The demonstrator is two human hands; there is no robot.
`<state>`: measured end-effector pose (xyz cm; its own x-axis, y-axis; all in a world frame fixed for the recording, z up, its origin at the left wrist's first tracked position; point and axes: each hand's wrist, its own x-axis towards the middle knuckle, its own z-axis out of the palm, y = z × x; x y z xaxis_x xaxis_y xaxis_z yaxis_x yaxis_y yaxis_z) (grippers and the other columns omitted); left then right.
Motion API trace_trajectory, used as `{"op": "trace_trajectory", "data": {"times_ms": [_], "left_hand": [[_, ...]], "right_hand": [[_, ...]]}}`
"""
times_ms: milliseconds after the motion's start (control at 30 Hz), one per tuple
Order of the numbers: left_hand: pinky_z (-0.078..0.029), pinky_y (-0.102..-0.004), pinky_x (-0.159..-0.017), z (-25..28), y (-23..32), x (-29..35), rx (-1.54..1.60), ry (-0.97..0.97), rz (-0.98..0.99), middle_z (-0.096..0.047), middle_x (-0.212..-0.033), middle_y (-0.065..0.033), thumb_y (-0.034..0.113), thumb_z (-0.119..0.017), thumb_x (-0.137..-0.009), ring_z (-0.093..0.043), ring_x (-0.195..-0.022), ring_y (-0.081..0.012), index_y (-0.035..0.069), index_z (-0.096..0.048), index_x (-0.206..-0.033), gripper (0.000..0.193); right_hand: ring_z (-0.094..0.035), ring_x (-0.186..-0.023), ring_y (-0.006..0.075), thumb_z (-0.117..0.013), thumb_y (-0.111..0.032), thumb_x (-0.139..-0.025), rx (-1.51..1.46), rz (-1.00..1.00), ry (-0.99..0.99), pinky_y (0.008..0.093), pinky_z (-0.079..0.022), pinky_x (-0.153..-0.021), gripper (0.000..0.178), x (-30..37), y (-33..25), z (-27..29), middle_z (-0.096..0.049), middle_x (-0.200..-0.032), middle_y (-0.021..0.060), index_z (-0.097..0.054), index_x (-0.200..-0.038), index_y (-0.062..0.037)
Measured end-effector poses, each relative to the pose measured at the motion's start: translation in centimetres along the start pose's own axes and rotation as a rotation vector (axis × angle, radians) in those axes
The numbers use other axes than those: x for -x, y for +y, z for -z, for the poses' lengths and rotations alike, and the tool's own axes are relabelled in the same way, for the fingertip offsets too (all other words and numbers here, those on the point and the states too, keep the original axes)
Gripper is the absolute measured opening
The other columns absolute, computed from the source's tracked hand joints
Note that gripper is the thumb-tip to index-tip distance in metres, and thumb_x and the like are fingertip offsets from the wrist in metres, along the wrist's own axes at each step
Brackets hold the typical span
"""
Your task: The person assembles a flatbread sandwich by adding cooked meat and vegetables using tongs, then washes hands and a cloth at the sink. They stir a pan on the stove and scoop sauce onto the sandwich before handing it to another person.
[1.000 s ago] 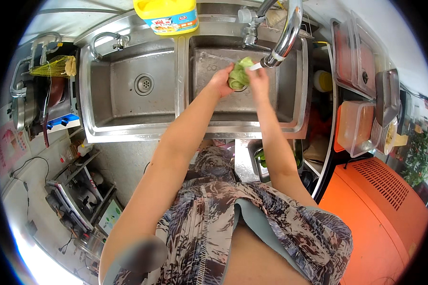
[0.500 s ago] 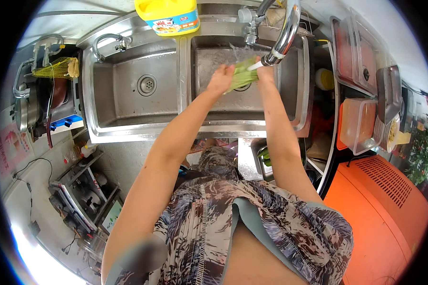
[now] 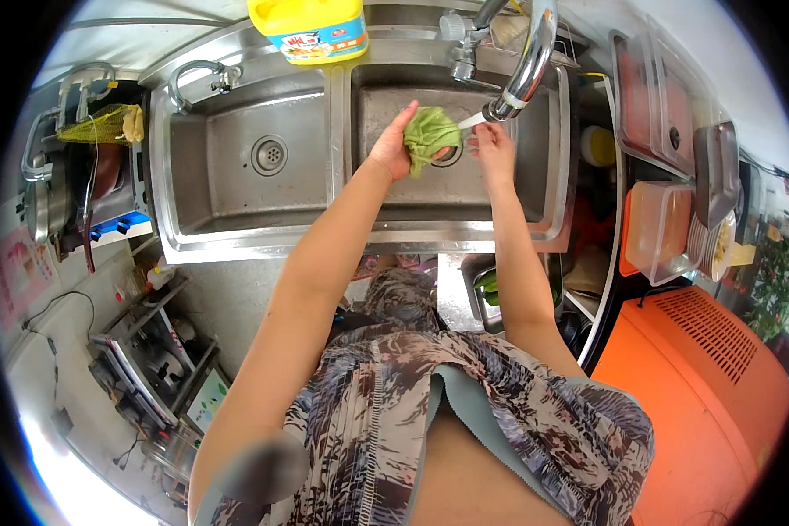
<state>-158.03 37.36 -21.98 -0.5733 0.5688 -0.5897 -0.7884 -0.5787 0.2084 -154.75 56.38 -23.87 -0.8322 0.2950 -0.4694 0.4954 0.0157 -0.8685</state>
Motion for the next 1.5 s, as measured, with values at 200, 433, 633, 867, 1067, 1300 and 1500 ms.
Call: {"op": "trace_trajectory", "data": {"times_ms": [200,433,633,867,1067,1300,1500], "left_hand": [[-0.052,-0.0423,-0.087,-0.4,-0.2,-1.0,-0.159,0.052,0.056,-0.061,-0.116,-0.0109,0.04,-0.054,-0.093,-0.059,-0.107,-0.0263,0.009,-0.055,-0.121,0.042],[-0.052,-0.0394,-0.064,2.7,-1.8,-4.8,-0.205,0.399,-0.047,-0.063,-0.1,-0.0104,0.031,-0.049,-0.096,-0.062,-0.077,-0.0232,0.005,-0.057,-0.113,0.032],[-0.048,-0.0365,-0.054,-1.6,-3.5,-3.4,-0.469,0.52,-0.122,-0.062,-0.09,-0.0098,0.04,-0.04,-0.1,-0.059,-0.069,-0.02,0.002,-0.056,-0.112,0.043],[-0.049,-0.031,-0.049,-2.3,-0.9,-0.9,-0.972,0.406,-0.207,-0.065,-0.089,-0.0101,0.041,-0.062,-0.088,-0.061,-0.068,-0.0175,0.001,-0.057,-0.112,0.047],[-0.055,-0.0282,-0.056,6.1,1.0,-1.0,-0.953,0.536,-0.245,-0.067,-0.087,-0.0126,0.018,-0.068,-0.081,-0.066,-0.066,-0.018,-0.001,-0.062,-0.104,0.03],[-0.056,-0.0461,-0.077,0.4,-0.7,-1.6,-0.558,0.624,0.394,-0.064,-0.107,-0.0146,0.041,-0.059,-0.088,-0.066,-0.093,-0.0285,0.001,-0.059,-0.113,0.047],[-0.049,-0.0476,-0.083,5.2,-1.4,-8.9,0.088,0.393,0.403,-0.065,-0.104,-0.005,0.052,-0.062,-0.085,-0.06,-0.1,-0.0232,0.01,-0.062,-0.107,0.047]], "right_hand": [[-0.062,-0.096,0.0271,-0.057,-0.035,-0.093,-0.711,-0.44,-0.331,0.0401,-0.05,-0.081,0.04,-1.4,2.2,-1.3,-0.063,-0.105,0.0124,-0.054,-0.119,-0.0059],[-0.062,-0.088,0.0373,-0.057,-0.032,-0.091,0.208,0.516,0.157,0.0418,-0.049,-0.081,0.041,3.7,0.2,-6.9,-0.062,-0.097,0.0176,-0.053,-0.117,-0.0006],[-0.064,-0.068,0.0381,-0.062,-0.024,-0.084,0.321,0.197,0.182,0.0445,-0.049,-0.06,0.035,-0.4,1.5,-6.6,-0.065,-0.072,0.0166,-0.057,-0.102,0.0052],[-0.062,-0.077,0.0194,-0.059,-0.012,-0.087,-0.139,-0.323,0.113,0.0341,-0.049,-0.061,0.023,-2.7,-2.1,-2.7,-0.062,-0.092,0.0087,-0.056,-0.107,-0.0002],[-0.06,-0.086,0.0163,-0.052,-0.012,-0.096,-0.506,-0.06,-0.027,0.0307,-0.049,-0.075,0.018,-0.4,-3.4,0.7,-0.062,-0.1,0.0066,-0.056,-0.11,-0.002],[-0.063,-0.091,0.0184,-0.061,0.0,-0.083,-0.572,-0.079,-0.2,0.0307,-0.051,-0.075,0.028,1.2,-2.8,-0.7,-0.063,-0.102,0.0076,-0.056,-0.11,-0.0017],[-0.062,-0.09,0.0171,-0.061,0.003,-0.077,-0.44,-0.074,-0.301,0.0291,-0.05,-0.08,0.033,4.5,-5.0,-1.5,-0.064,-0.099,0.0073,-0.059,-0.109,-0.001]]}}
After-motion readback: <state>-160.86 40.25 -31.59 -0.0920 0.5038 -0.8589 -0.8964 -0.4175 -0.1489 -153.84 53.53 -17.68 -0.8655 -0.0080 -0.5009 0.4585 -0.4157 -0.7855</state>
